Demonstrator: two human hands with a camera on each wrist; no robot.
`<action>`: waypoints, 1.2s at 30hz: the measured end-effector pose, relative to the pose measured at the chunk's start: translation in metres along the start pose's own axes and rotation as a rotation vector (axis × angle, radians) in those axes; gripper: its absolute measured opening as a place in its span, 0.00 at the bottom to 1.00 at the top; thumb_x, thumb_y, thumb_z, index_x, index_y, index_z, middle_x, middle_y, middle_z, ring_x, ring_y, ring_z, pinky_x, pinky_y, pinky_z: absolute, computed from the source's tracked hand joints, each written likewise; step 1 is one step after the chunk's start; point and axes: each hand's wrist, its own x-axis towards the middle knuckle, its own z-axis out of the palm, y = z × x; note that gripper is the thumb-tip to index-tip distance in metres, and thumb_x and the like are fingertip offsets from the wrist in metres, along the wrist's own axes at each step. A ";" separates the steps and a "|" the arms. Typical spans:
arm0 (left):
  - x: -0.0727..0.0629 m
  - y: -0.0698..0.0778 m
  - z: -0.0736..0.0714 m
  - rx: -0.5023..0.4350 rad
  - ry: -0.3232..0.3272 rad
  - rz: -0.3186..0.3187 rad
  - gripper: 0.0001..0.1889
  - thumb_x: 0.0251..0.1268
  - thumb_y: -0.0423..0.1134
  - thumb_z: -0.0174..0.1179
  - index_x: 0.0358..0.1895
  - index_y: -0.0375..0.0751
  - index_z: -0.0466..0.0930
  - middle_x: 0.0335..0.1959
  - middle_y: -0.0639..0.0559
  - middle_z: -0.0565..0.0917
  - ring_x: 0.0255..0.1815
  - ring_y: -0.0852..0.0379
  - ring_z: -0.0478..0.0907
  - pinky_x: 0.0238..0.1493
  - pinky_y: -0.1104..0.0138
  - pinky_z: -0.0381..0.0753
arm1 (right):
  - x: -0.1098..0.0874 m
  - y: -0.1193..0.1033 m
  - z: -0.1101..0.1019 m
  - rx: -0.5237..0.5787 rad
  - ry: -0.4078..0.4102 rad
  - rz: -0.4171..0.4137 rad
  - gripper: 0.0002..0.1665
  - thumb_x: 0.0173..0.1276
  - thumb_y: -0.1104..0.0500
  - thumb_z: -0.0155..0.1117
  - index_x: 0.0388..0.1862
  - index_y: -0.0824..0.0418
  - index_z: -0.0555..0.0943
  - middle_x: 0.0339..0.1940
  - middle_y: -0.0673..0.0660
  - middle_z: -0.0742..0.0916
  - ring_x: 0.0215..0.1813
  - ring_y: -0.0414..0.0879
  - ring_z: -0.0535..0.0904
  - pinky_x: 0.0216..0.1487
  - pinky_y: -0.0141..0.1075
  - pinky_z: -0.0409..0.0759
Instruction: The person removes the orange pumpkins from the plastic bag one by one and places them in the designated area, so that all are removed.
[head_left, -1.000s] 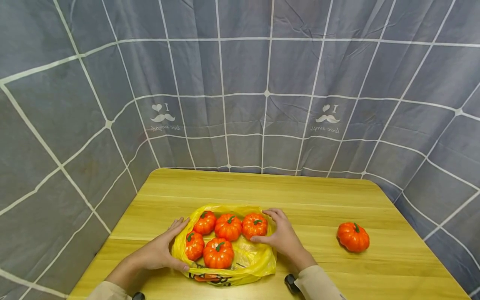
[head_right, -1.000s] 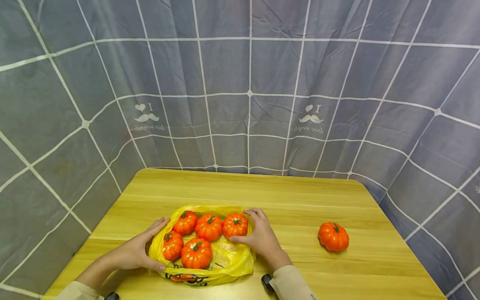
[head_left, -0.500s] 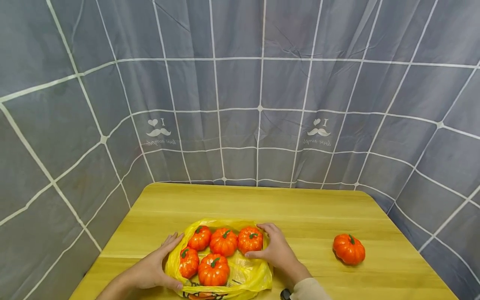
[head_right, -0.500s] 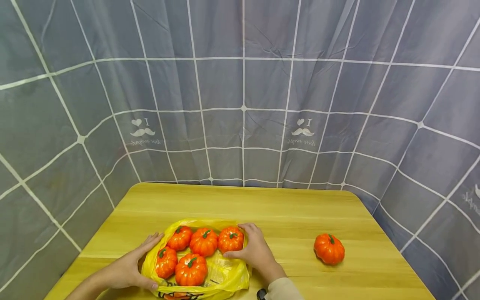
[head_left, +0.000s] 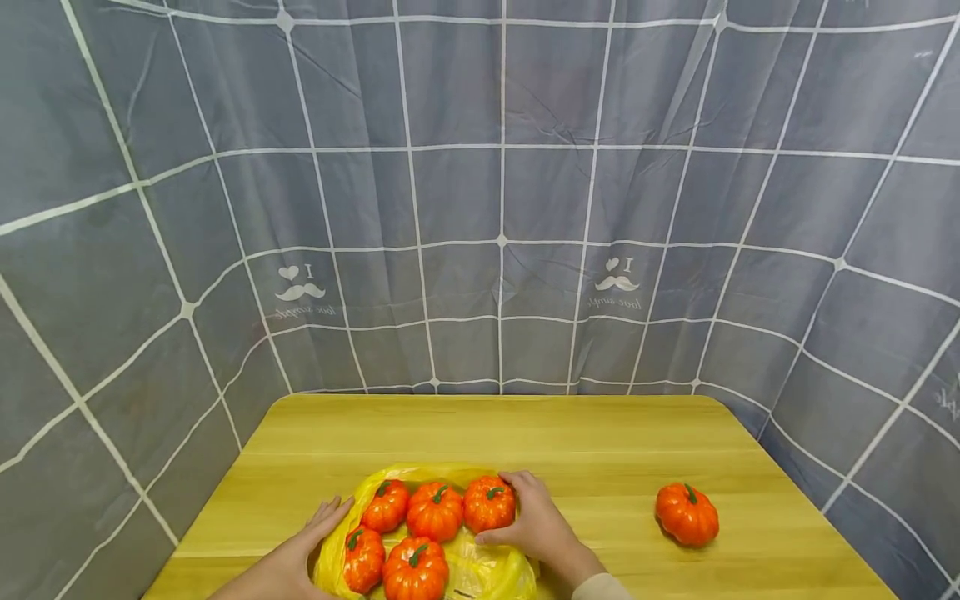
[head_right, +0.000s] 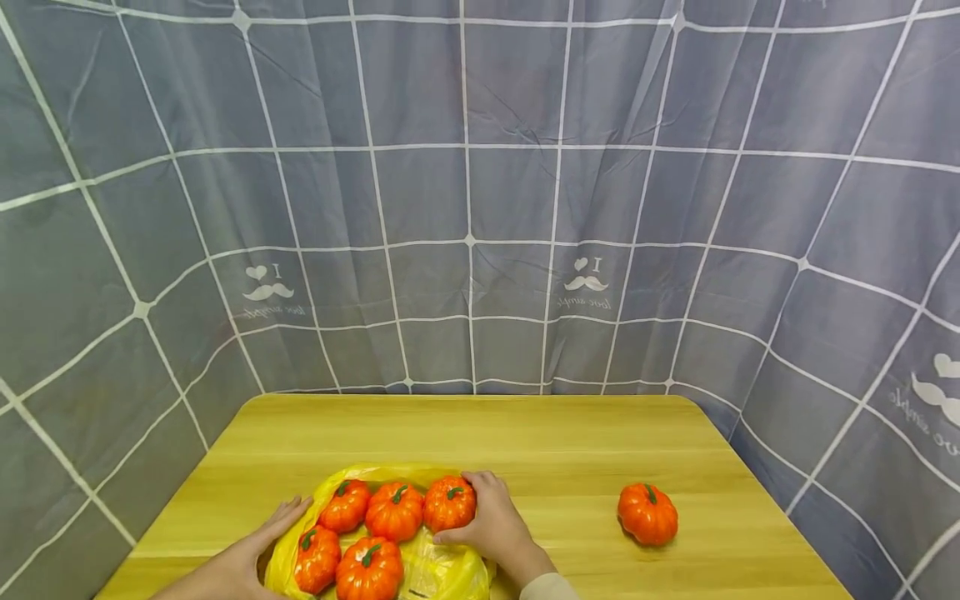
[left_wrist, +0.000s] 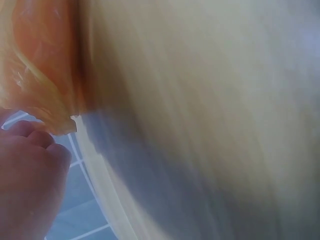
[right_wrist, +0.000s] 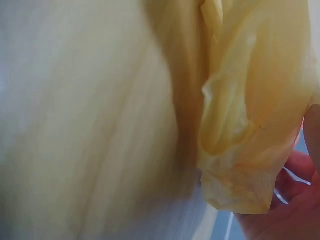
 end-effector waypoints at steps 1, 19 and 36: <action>-0.001 -0.003 0.001 -0.007 -0.005 0.005 0.56 0.57 0.39 0.76 0.80 0.31 0.45 0.74 0.15 0.38 0.74 0.21 0.29 0.56 0.20 0.41 | -0.001 0.001 0.001 -0.005 0.000 0.004 0.55 0.43 0.42 0.87 0.64 0.70 0.74 0.56 0.60 0.79 0.60 0.59 0.73 0.60 0.57 0.76; -0.007 0.007 0.007 0.000 0.021 0.008 0.56 0.55 0.40 0.78 0.79 0.27 0.47 0.74 0.15 0.41 0.71 0.16 0.30 0.57 0.21 0.43 | -0.011 -0.006 -0.019 0.074 0.155 -0.035 0.49 0.44 0.41 0.86 0.61 0.64 0.79 0.55 0.54 0.81 0.56 0.52 0.77 0.57 0.56 0.78; -0.009 0.018 0.004 0.019 0.048 0.030 0.58 0.51 0.40 0.79 0.79 0.26 0.48 0.75 0.18 0.43 0.72 0.16 0.33 0.57 0.21 0.43 | -0.034 0.020 -0.076 -0.046 0.290 0.102 0.52 0.42 0.41 0.87 0.61 0.67 0.79 0.57 0.60 0.82 0.59 0.57 0.78 0.60 0.55 0.76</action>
